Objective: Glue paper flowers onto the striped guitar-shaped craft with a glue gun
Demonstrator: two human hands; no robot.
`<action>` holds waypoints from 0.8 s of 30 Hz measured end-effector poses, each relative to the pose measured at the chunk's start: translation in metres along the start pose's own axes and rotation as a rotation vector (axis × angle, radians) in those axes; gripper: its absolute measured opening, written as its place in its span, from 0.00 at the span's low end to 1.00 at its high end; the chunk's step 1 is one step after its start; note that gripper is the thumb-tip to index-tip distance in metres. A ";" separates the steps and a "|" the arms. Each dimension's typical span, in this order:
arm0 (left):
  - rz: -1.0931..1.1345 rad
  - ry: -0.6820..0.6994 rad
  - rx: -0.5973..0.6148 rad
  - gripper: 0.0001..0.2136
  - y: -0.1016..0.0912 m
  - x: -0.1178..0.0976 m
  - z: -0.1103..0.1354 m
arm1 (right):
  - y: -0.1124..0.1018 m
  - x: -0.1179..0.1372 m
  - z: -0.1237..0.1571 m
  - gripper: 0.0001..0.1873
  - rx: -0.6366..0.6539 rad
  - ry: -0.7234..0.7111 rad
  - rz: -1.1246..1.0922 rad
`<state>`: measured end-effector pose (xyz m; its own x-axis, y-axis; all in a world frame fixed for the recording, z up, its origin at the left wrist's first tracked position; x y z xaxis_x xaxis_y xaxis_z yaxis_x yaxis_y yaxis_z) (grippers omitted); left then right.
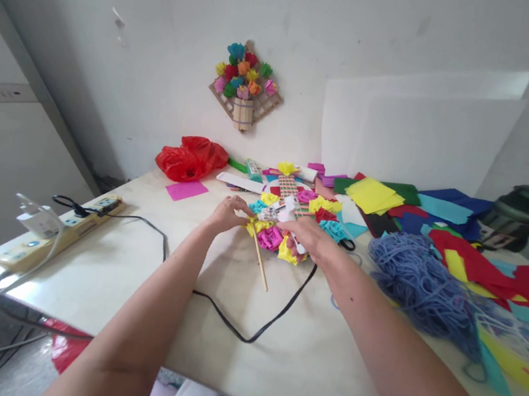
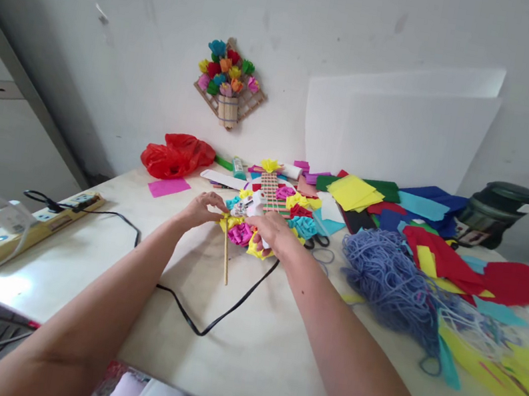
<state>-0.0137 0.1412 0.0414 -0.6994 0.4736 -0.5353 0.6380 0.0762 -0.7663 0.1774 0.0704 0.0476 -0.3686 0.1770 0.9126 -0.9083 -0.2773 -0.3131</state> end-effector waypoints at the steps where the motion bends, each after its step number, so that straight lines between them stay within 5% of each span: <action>1: 0.001 -0.003 0.001 0.10 0.000 0.000 0.000 | 0.000 0.000 0.000 0.10 0.000 0.002 0.001; 24: -0.026 0.009 0.026 0.09 0.000 -0.001 -0.001 | 0.004 0.006 0.007 0.09 -0.024 0.042 0.051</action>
<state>-0.0132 0.1412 0.0424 -0.7128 0.4797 -0.5117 0.6109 0.0662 -0.7890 0.1732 0.0636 0.0537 -0.4216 0.2031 0.8837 -0.8927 -0.2638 -0.3653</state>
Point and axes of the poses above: each hand's wrist, its own z-axis away from the middle knuckle, its own y-axis out of the palm, x = y × z, the point moved 6 cm from there along -z, towards the middle knuckle, and after that the axes turned 5 degrees about x, right-handed, at the moved point
